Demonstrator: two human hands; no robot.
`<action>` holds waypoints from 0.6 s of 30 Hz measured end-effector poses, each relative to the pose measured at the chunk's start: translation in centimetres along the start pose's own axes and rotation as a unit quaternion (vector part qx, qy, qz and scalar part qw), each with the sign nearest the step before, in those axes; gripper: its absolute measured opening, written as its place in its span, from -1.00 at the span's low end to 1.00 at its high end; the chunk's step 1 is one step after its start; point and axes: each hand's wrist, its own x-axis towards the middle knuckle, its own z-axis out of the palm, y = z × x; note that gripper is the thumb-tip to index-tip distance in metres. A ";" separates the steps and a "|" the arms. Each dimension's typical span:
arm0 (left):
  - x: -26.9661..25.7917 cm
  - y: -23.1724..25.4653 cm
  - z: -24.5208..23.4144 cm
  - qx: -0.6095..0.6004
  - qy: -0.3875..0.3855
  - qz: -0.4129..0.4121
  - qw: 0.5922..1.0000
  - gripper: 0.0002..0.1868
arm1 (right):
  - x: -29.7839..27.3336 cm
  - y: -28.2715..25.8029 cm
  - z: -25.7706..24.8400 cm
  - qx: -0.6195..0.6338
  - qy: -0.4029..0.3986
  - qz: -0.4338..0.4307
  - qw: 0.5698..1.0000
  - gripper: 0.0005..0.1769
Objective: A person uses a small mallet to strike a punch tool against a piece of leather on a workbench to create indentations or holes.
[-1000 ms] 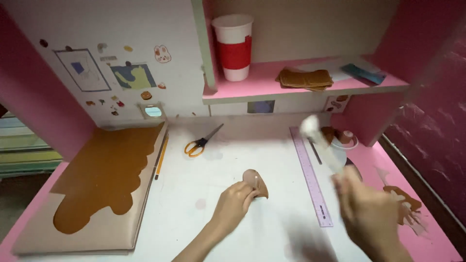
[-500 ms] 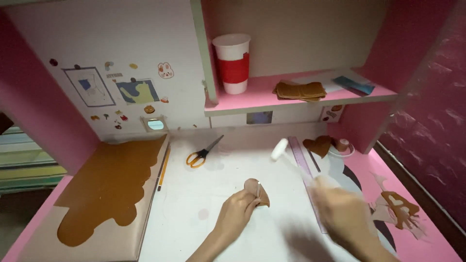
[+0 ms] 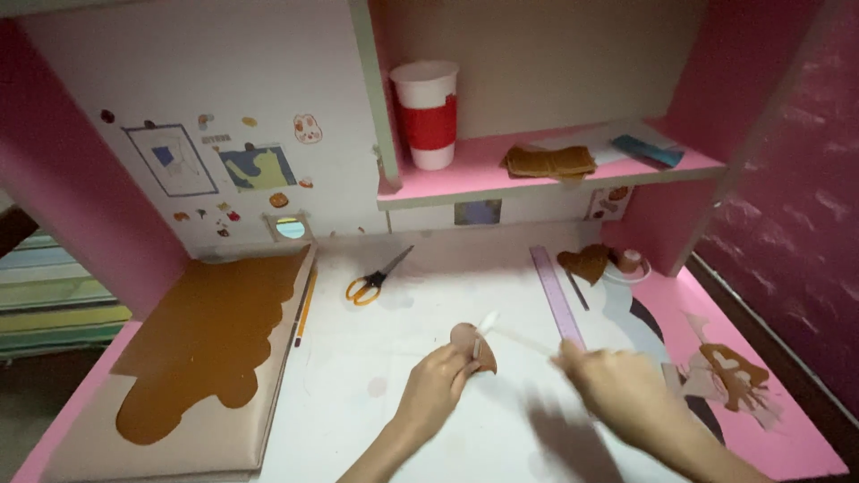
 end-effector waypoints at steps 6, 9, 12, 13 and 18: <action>0.0 0.5 -0.7 -0.050 -0.009 -0.074 0.996 -0.76 | -1.7 -1.5 -4.3 0.066 0.038 0.048 0.996 -0.62; -0.1 0.0 0.2 0.048 0.005 0.059 0.997 -0.88 | -0.2 -1.0 1.0 0.022 0.038 -0.050 0.998 -0.64; 0.6 1.2 -1.2 -0.017 -0.033 -0.023 0.999 -0.67 | -1.8 2.0 -4.5 0.154 0.169 0.108 0.967 -0.67; -0.1 1.4 -0.9 -0.022 -0.038 -0.027 0.999 -0.67 | -2.9 1.7 -5.1 0.153 0.162 0.110 0.969 -0.67; 0.6 1.4 -1.5 -0.049 -0.031 -0.114 0.992 -0.65 | -4.5 0.9 -6.6 0.450 0.250 0.078 0.854 -0.50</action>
